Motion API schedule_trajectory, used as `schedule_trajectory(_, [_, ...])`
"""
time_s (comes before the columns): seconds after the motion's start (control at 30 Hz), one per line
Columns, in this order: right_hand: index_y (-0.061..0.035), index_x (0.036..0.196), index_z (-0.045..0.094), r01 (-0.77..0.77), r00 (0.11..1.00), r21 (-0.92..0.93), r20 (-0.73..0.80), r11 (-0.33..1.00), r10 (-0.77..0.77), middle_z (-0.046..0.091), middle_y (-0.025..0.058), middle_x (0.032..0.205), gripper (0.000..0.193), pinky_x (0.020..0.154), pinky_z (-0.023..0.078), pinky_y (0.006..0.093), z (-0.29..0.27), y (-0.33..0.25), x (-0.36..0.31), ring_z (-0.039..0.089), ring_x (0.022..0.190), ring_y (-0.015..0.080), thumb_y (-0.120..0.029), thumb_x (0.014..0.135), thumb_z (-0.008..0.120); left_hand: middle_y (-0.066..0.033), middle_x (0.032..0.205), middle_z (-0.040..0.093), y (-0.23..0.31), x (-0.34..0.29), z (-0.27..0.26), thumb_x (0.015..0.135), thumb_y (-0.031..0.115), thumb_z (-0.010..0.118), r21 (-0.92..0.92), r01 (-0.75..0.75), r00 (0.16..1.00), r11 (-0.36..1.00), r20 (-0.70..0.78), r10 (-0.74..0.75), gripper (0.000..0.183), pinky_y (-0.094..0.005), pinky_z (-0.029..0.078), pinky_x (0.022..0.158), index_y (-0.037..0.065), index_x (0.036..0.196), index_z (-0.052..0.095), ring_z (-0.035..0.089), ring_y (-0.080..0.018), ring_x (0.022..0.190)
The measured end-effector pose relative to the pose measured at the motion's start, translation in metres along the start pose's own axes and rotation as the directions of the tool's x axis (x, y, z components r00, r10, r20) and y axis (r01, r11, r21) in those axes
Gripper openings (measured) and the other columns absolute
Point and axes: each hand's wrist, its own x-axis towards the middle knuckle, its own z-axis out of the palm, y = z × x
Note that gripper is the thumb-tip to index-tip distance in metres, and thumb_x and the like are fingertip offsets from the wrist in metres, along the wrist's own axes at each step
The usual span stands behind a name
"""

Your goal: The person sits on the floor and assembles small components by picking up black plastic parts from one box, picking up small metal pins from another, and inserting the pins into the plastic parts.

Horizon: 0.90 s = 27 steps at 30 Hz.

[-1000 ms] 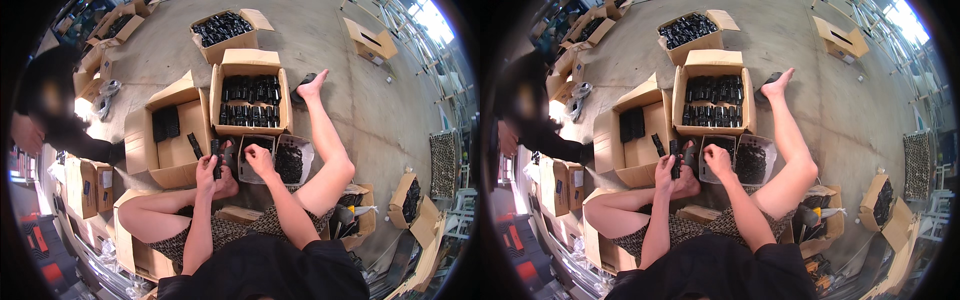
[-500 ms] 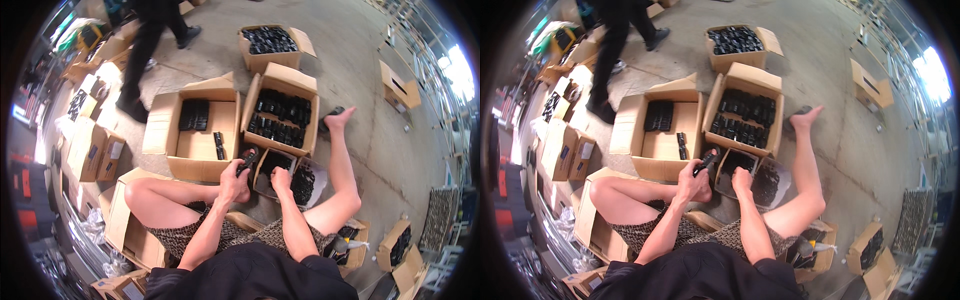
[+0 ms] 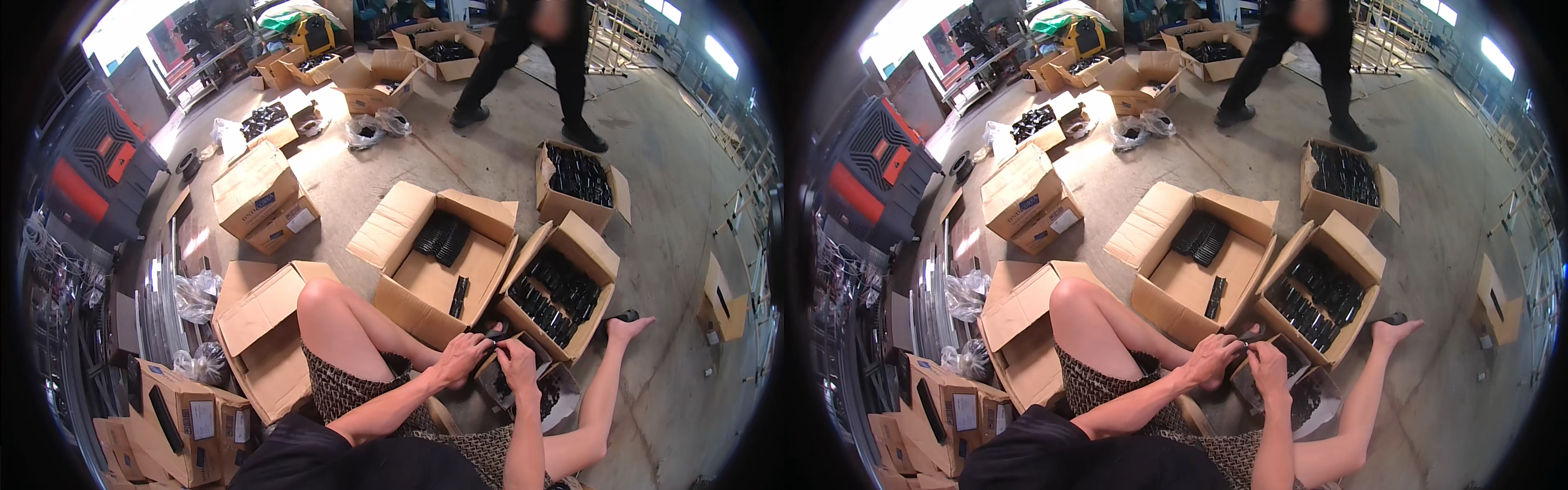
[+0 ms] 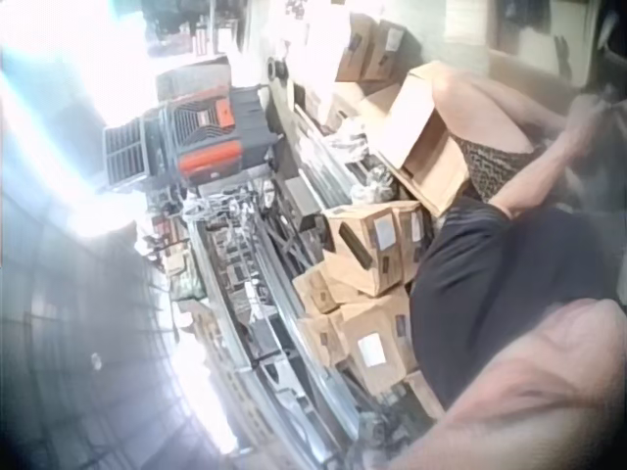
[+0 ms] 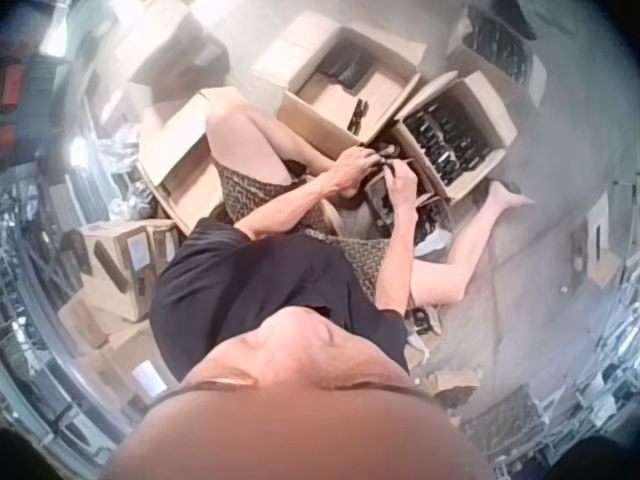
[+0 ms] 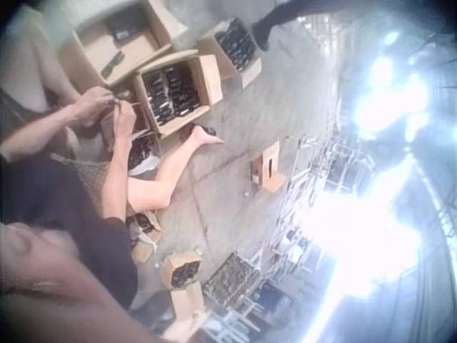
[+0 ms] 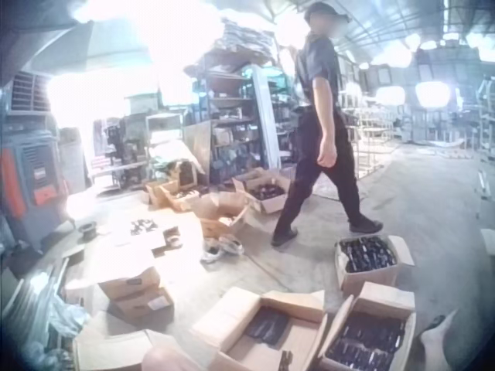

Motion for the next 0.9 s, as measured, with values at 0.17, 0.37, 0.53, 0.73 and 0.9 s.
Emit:
schedule_trajectory(0.17, [0.0,0.096,0.068,-0.073,0.982,0.167,-0.159,0.983,0.1,0.068,0.017,0.088,0.012,0.072,0.054,0.0392,-0.002,-0.003,0.0,0.068,0.08,0.0326,-0.004,0.084,0.068,-0.0084,0.106,0.064,0.012,0.011,-0.009,0.082,0.013,0.069,0.001,-0.016,0.999,1.0,0.047,0.016,0.03,-0.0381,0.048,0.084,0.007,0.11,0.061,0.062,-0.0276,0.096])
schedule_trajectory(0.37, [0.0005,0.094,0.068,0.063,0.992,0.042,-0.113,0.997,-0.058,0.068,0.0158,0.088,0.012,0.075,0.053,0.0401,0.014,0.006,-0.008,0.067,0.084,0.0327,-0.003,0.083,0.068,-0.0108,0.11,0.065,0.009,0.0,-0.008,0.081,0.011,0.069,-0.03,-0.036,0.995,0.999,0.091,0.039,0.032,-0.039,0.048,0.087,0.006,0.111,0.059,0.062,-0.0288,0.101])
schedule_trajectory(0.53, [-0.0041,0.101,0.071,-0.017,0.992,0.169,-0.118,0.985,0.037,0.067,0.0143,0.102,0.021,0.082,0.053,0.0378,0.017,0.02,-0.017,0.065,0.097,0.0315,-0.005,0.081,0.072,-0.0124,0.097,0.065,0.01,-0.001,-0.007,0.081,0.008,0.068,-0.106,0.037,0.999,0.994,0.035,-0.033,0.028,-0.0418,0.049,0.082,0.006,0.108,0.059,0.063,-0.032,0.093])
schedule_trajectory(0.73, [-0.0037,0.141,0.046,-0.276,0.876,0.811,-0.009,0.516,0.483,0.056,0.0117,0.133,0.057,0.09,0.054,0.0332,0.032,0.052,-0.04,0.061,0.115,0.0246,-0.014,0.091,0.071,-0.0115,0.078,0.066,0.02,0.006,-0.007,0.093,0.006,0.063,-0.509,0.416,0.898,0.754,0.1,-0.428,0.013,-0.0329,0.052,0.065,0.003,0.105,0.067,0.062,-0.0139,0.07])
schedule_trajectory(0.9, [-0.0039,0.139,0.048,-0.262,0.901,0.965,0.257,-0.033,0.349,0.061,0.0064,0.118,0.044,0.088,0.054,0.0332,0.038,0.043,-0.041,0.065,0.099,0.0167,-0.013,0.098,0.063,-0.013,0.092,0.072,0.034,0.02,-0.015,0.088,0.0,0.066,-0.475,0.324,0.94,0.818,0.065,-0.335,0.029,-0.0314,0.054,0.079,0.003,0.116,0.066,0.07,-0.0175,0.087])
